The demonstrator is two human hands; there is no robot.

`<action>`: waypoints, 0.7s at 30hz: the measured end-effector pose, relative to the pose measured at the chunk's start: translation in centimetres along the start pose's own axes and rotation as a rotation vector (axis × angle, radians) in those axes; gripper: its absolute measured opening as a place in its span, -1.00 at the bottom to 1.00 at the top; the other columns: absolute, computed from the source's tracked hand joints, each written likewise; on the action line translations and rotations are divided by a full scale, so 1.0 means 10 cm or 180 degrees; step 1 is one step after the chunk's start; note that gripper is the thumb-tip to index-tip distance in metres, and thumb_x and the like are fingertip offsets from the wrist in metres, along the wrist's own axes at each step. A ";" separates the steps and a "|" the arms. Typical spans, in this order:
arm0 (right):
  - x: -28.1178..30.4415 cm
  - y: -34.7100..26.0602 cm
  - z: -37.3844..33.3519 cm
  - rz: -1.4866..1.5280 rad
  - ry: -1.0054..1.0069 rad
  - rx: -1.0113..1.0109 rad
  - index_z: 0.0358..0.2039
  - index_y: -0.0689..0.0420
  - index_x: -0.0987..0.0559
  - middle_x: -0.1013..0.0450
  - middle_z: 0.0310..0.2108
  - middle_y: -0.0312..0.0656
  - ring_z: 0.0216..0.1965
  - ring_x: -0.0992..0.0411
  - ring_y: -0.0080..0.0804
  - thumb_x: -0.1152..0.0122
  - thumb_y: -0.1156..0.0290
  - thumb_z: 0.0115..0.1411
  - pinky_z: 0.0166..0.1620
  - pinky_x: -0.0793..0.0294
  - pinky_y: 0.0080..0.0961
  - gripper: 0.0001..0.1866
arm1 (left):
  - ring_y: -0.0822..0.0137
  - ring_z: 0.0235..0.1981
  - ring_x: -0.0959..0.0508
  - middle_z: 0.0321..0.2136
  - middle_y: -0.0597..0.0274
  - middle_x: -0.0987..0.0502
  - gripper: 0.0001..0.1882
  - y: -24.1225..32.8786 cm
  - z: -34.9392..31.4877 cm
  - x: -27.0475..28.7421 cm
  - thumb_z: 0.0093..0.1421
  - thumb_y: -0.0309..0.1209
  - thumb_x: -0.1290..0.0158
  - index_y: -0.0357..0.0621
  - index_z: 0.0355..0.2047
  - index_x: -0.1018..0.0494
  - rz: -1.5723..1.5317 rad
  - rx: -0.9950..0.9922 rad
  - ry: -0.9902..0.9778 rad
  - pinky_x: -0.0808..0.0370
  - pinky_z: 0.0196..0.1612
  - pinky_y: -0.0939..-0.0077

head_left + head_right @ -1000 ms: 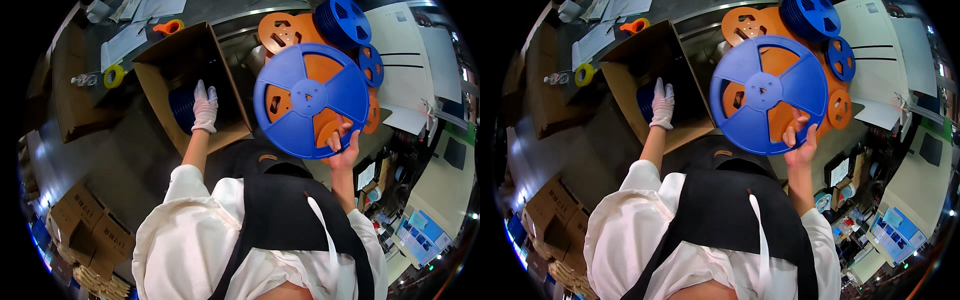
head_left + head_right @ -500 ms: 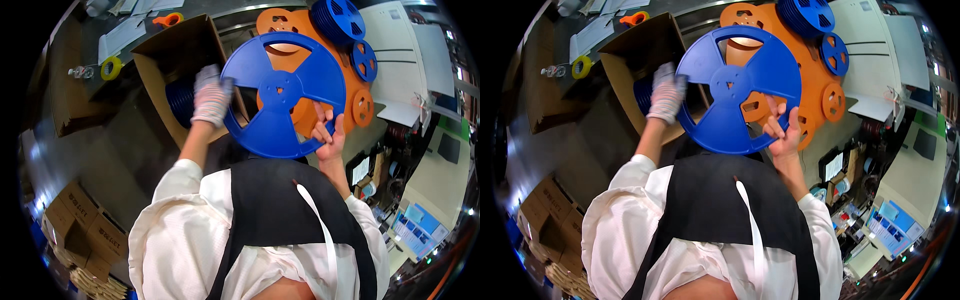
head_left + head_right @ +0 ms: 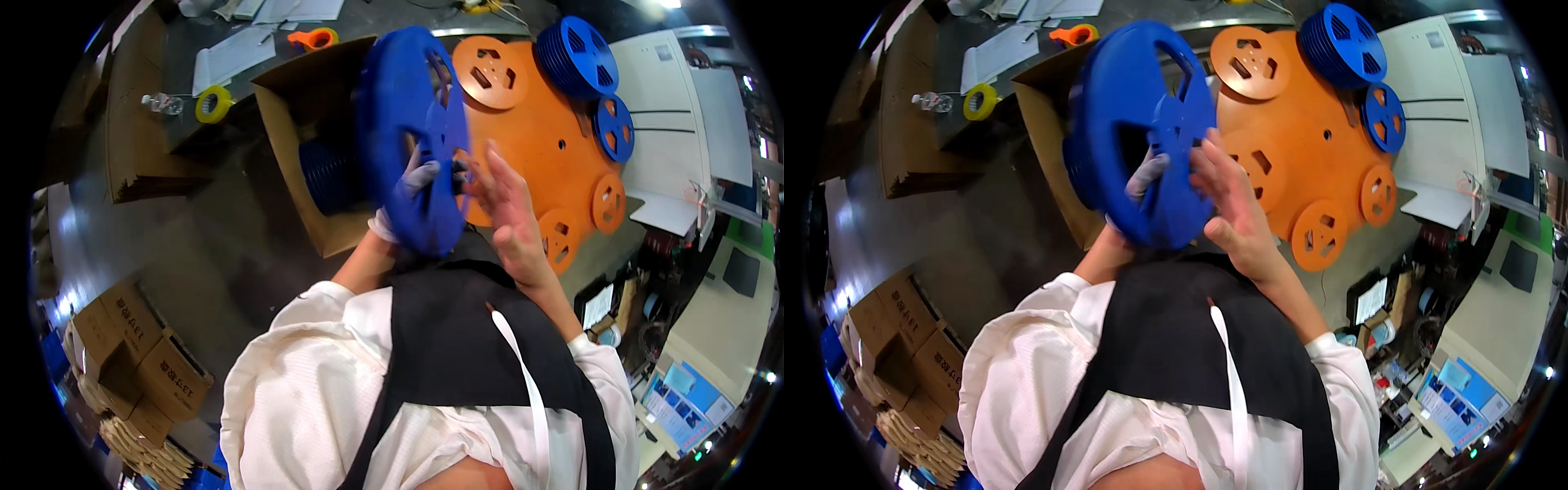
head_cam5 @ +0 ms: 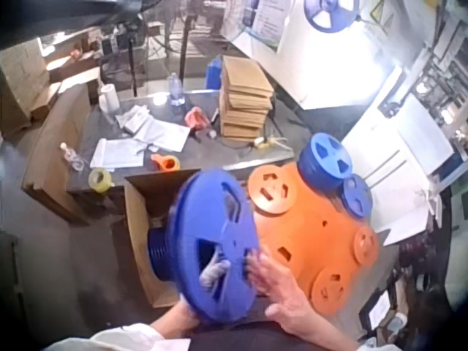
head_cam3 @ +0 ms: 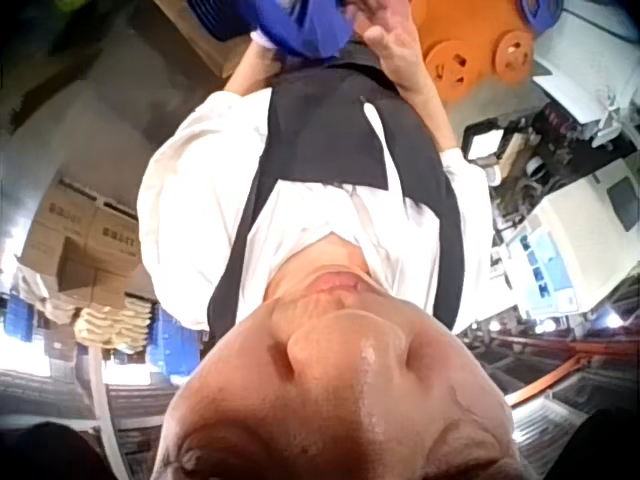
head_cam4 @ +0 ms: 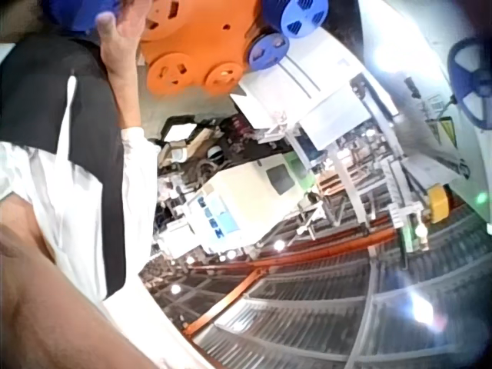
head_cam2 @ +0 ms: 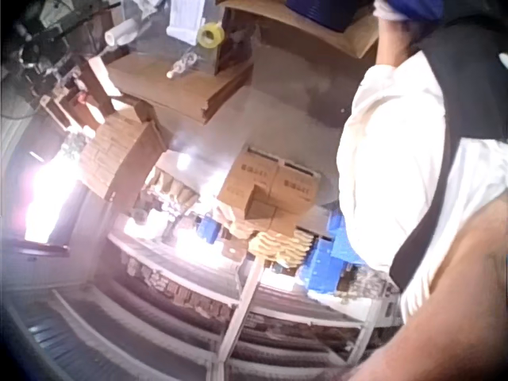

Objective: The person picks up blue plastic spools from a stack on a table and places them into a cardboard box. The person handles the spools one by one, inspecting them briefly before stacking them inside the box.

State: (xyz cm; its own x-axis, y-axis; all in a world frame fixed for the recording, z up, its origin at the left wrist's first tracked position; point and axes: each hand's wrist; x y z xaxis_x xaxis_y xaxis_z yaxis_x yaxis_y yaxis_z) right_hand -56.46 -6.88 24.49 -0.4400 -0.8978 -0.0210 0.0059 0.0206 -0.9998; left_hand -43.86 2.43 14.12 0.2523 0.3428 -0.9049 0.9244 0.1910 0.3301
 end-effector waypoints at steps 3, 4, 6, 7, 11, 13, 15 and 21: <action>0.29 0.15 -0.11 -0.1865 0.0780 0.0260 0.30 0.15 -0.13 0.11 0.38 -0.07 0.37 0.05 -0.15 -0.16 0.15 0.23 0.34 0.06 -0.24 -0.27 | 0.14 -0.05 -0.46 -0.03 -0.01 -0.41 -0.35 0.11 -0.18 0.03 0.12 -0.19 -0.12 -0.10 0.18 -0.20 -0.2024 0.0544 -0.0996 -0.45 0.04 0.22; 0.36 0.23 -0.15 -0.1580 0.1199 0.0138 0.30 0.15 -0.12 0.08 0.37 -0.04 0.37 0.05 -0.15 -0.13 0.23 0.25 0.34 0.05 -0.25 -0.32 | 0.09 -0.06 -0.45 -0.03 -0.05 -0.41 -0.31 0.07 -0.22 0.13 0.08 -0.08 -0.13 -0.16 0.15 -0.24 -0.2058 0.0504 -0.1076 -0.45 0.05 0.19; 0.50 0.40 -0.21 -0.0984 0.1815 -0.0244 0.29 0.15 -0.11 -0.01 0.33 -0.01 0.34 -0.01 -0.15 -0.07 0.29 0.29 0.31 -0.03 -0.24 -0.38 | 0.09 -0.06 -0.45 -0.03 -0.05 -0.41 -0.31 0.06 -0.25 0.24 0.08 -0.07 -0.12 -0.17 0.15 -0.24 -0.2198 0.0573 -0.1266 -0.45 0.06 0.20; 0.54 0.46 -0.22 -0.0715 0.2001 -0.0482 0.29 0.14 -0.11 -0.07 0.30 -0.01 0.31 -0.08 -0.15 -0.04 0.28 0.31 0.28 -0.11 -0.21 -0.40 | 0.09 -0.06 -0.45 -0.03 -0.06 -0.41 -0.30 0.06 -0.25 0.24 0.08 -0.07 -0.12 -0.17 0.15 -0.24 -0.2261 0.0610 -0.1342 -0.45 0.06 0.20; 0.49 0.46 -0.24 0.1489 0.1453 -0.0958 0.26 0.09 -0.12 -0.27 0.15 -0.06 0.10 -0.36 -0.18 0.07 0.15 0.36 0.05 -0.47 -0.17 -0.45 | 0.09 -0.05 -0.45 -0.02 -0.06 -0.41 -0.30 0.02 -0.29 0.20 0.08 -0.05 -0.11 -0.18 0.15 -0.24 -0.2385 0.0744 -0.1478 -0.44 0.06 0.21; 0.37 0.50 -0.20 0.1564 0.1592 -0.0919 0.22 0.04 -0.15 -0.35 0.04 -0.12 -0.06 -0.46 -0.23 0.14 0.07 0.37 -0.11 -0.58 -0.23 -0.49 | 0.09 -0.05 -0.45 -0.02 -0.07 -0.41 -0.29 0.00 -0.31 0.18 0.08 -0.05 -0.11 -0.19 0.15 -0.24 -0.2405 0.0788 -0.1492 -0.44 0.07 0.21; 0.39 0.54 -0.26 0.1716 0.1560 -0.0881 0.21 0.01 -0.17 -0.35 0.02 -0.12 -0.08 -0.47 -0.23 0.14 0.08 0.37 -0.12 -0.58 -0.27 -0.52 | 0.10 -0.04 -0.45 -0.02 -0.07 -0.41 -0.29 -0.01 -0.32 0.14 0.08 -0.04 -0.10 -0.20 0.15 -0.24 -0.2412 0.0890 -0.1497 -0.44 0.07 0.21; 0.39 0.55 -0.26 0.2143 0.1944 -0.1083 0.10 -0.01 -0.30 -0.36 -0.02 -0.13 -0.15 -0.48 -0.21 0.26 -0.02 0.39 -0.18 -0.55 -0.30 -0.55 | 0.10 -0.01 -0.45 -0.01 -0.03 -0.40 -0.26 -0.06 -0.25 0.17 0.11 -0.01 -0.10 -0.26 0.15 -0.21 -0.2314 0.0938 -0.1494 -0.40 0.13 0.22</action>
State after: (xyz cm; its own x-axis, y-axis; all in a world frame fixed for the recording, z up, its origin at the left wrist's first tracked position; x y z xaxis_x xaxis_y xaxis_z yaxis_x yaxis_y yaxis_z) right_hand -60.49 -9.11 18.88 -0.8306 -0.2703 -0.4868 0.2090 0.6590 -0.7225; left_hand -44.68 5.22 13.12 -0.3899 -0.1916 -0.9007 0.9204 -0.0510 -0.3876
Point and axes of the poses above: each hand's wrist, its own z-axis towards the middle knuckle, its own x-axis out of the back of the hand, y = z × x
